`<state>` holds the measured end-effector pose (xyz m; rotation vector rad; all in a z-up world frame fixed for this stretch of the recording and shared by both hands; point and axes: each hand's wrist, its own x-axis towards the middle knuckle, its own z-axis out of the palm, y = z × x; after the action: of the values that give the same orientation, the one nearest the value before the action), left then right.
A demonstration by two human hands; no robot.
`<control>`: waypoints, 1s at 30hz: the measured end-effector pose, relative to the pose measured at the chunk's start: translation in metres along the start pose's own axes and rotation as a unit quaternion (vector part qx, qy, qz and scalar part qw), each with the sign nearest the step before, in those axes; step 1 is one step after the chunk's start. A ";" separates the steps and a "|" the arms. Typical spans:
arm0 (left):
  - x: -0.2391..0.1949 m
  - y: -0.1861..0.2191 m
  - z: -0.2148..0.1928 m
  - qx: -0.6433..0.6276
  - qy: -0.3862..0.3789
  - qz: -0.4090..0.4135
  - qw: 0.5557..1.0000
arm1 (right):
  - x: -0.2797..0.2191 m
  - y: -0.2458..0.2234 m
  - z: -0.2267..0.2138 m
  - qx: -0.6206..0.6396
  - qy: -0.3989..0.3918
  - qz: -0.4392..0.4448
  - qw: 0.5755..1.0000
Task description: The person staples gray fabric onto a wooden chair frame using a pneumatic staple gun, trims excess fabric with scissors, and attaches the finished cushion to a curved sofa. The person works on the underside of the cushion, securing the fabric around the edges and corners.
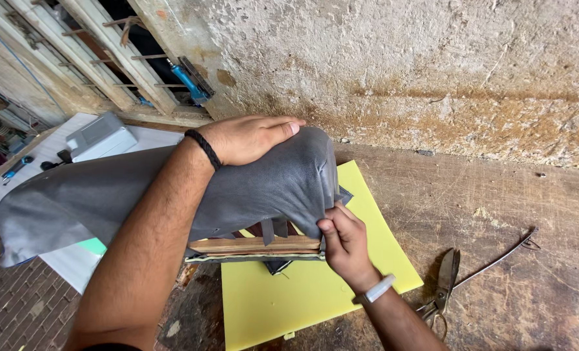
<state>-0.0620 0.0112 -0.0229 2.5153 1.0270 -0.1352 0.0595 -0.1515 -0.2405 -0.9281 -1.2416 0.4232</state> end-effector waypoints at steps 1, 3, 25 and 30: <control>-0.001 0.000 0.000 0.013 0.004 -0.007 1.000 | -0.001 -0.009 -0.002 0.024 0.003 0.035 0.999; -0.002 0.002 0.001 0.039 0.015 -0.022 0.999 | -0.003 -0.028 -0.008 0.071 0.006 0.105 0.992; 0.010 0.009 -0.004 -0.062 -0.171 0.202 0.962 | 0.003 -0.103 -0.010 0.339 0.280 0.210 0.873; -0.003 0.004 -0.003 0.058 -0.135 0.051 0.988 | 0.003 -0.092 0.008 0.318 0.310 0.158 0.882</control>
<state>-0.0614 0.0081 -0.0182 2.5555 0.8009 -0.5049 0.0351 -0.2000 -0.1664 -0.6087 -0.3099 0.6760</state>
